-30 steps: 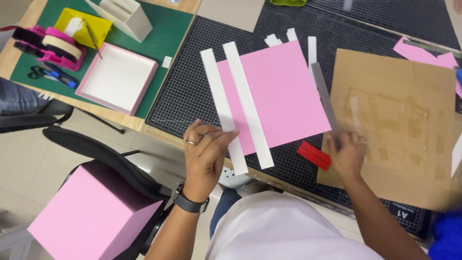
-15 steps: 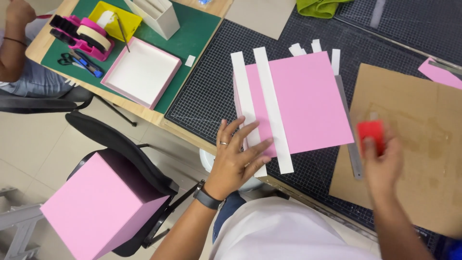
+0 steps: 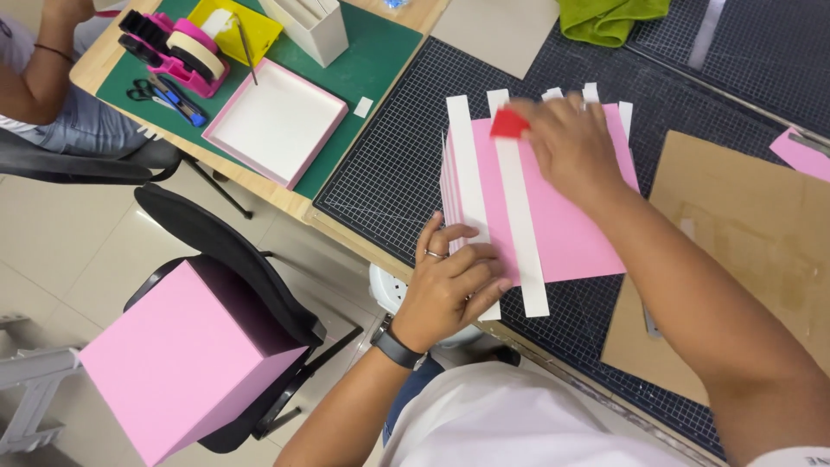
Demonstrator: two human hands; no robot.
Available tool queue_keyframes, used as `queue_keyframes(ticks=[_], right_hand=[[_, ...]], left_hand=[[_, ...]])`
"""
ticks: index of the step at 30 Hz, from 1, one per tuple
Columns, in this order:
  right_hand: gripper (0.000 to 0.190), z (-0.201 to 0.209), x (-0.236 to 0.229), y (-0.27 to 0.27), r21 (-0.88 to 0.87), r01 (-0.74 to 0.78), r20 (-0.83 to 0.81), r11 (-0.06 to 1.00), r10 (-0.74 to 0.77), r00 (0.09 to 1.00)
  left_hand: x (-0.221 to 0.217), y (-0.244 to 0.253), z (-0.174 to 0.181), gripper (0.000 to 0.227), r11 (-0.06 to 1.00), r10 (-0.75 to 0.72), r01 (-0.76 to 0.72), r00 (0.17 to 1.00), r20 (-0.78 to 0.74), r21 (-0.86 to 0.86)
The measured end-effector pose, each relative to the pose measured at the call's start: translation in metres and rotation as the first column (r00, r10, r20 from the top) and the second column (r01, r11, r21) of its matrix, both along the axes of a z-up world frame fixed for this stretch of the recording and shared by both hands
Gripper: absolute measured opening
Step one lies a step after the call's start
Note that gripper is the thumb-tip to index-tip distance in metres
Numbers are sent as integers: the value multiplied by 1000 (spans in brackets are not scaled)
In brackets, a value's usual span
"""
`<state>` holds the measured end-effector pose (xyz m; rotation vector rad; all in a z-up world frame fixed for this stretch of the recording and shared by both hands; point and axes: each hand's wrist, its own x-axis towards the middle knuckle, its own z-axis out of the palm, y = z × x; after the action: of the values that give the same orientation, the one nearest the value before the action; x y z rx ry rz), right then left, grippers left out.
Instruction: The person applies adhesive to white paper strips using a roller and then attaches the strips to a pink box. They use a ruler to align the strips and a red tool to smooth them down onto the box surface.
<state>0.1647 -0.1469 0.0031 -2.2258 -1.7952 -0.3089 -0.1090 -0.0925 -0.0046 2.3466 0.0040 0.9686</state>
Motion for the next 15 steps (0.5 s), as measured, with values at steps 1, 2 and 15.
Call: queue_keyframes(ticks=[1, 2, 15], right_hand=[[36, -3, 11, 12, 0, -3, 0, 1000, 3, 1000], [40, -7, 22, 24, 82, -21, 50, 996, 17, 999], [43, -28, 22, 3, 168, -68, 89, 984, 54, 995]], left_hand=[[0, 1, 0, 19, 1000, 3, -3, 1000, 0, 0], [1, 1, 0, 18, 1000, 5, -5, 1000, 3, 7], [24, -3, -9, 13, 994, 113, -113, 993, 43, -3]])
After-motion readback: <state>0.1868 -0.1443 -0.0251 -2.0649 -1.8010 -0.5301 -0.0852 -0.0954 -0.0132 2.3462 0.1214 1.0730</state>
